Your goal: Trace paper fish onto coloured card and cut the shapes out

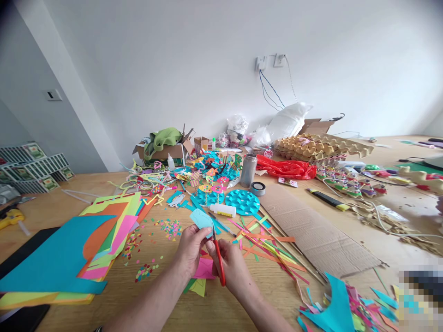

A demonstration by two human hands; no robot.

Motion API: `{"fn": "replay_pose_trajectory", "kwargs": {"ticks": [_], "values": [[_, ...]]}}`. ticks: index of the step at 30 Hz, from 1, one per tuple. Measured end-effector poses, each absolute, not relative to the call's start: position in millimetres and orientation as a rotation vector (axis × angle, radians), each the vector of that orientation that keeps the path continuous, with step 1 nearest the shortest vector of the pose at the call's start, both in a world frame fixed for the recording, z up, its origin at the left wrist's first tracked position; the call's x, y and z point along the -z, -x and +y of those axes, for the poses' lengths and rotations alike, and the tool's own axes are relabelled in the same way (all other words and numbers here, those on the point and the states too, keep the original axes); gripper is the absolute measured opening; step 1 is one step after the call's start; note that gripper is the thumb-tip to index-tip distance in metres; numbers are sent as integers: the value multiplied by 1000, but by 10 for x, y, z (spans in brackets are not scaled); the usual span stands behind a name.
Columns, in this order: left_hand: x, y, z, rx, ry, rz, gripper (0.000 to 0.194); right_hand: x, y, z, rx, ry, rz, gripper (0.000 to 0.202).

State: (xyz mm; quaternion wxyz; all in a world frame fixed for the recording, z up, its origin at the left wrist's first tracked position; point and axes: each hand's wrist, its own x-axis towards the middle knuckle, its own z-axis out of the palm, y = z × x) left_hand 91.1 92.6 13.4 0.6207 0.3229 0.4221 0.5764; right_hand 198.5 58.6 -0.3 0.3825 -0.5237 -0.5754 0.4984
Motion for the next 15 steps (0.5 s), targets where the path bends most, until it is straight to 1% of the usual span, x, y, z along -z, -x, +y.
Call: {"fn": "replay_pose_trajectory", "kwargs": {"ticks": [15], "values": [[-75, -898, 957, -1318, -763, 990, 17, 10, -1966, 599, -1294, 1368, -1434, 60]]}}
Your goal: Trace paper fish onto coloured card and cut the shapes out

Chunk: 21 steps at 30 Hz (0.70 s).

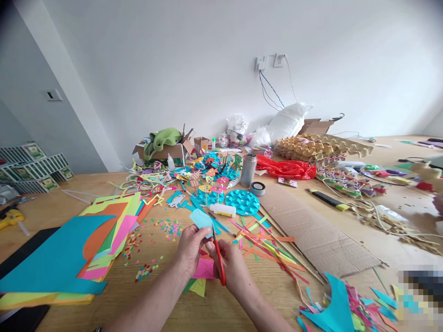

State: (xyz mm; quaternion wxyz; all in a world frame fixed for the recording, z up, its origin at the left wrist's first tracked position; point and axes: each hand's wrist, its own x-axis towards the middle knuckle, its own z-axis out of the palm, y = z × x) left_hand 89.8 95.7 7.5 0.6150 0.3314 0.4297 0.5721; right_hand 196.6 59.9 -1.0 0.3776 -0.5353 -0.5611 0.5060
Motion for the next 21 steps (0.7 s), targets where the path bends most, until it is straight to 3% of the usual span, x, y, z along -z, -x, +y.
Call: {"fn": "replay_pose_trajectory", "kwargs": {"ticks": [21], "values": [[-83, -902, 948, -1310, -755, 978, 19, -2, -1980, 602, -1277, 1391, -1449, 60]]}}
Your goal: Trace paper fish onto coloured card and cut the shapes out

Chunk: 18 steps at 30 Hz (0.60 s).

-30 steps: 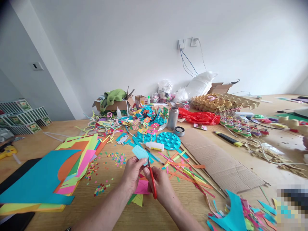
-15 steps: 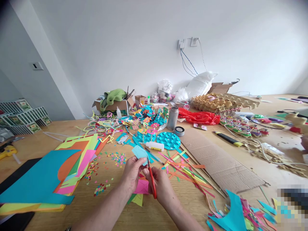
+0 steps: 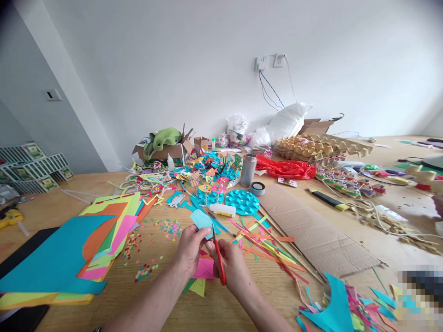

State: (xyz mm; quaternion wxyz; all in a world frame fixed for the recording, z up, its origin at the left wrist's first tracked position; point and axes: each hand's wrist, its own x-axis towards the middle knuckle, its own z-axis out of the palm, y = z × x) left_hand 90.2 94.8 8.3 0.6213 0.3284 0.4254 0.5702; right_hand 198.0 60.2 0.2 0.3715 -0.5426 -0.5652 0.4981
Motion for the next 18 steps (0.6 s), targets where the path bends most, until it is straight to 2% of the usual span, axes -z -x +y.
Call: {"fn": "replay_pose_trajectory", "kwargs": {"ticks": [18], "values": [[-50, -877, 986, -1312, -776, 956, 17, -42, -1989, 596, -1259, 1382, -1482, 60]]}}
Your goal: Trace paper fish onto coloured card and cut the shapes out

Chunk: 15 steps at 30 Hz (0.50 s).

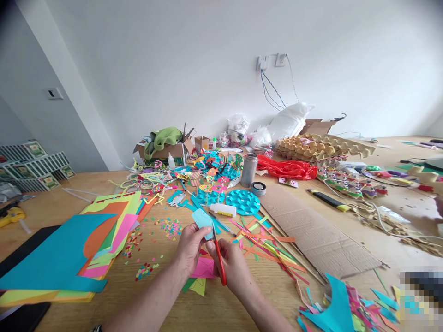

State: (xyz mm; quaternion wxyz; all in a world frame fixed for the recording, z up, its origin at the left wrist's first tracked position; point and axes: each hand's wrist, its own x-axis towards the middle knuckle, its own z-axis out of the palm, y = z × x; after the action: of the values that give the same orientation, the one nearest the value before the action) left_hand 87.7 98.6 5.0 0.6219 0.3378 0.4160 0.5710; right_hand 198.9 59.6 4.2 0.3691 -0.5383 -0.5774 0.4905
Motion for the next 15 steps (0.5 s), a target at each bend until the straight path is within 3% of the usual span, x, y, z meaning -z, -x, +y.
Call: {"fn": "replay_pose_trajectory", "kwargs": {"ticks": [15], "values": [[-52, -873, 985, -1306, -773, 947, 17, -20, -2000, 612, -1271, 1401, -1475, 59]]}}
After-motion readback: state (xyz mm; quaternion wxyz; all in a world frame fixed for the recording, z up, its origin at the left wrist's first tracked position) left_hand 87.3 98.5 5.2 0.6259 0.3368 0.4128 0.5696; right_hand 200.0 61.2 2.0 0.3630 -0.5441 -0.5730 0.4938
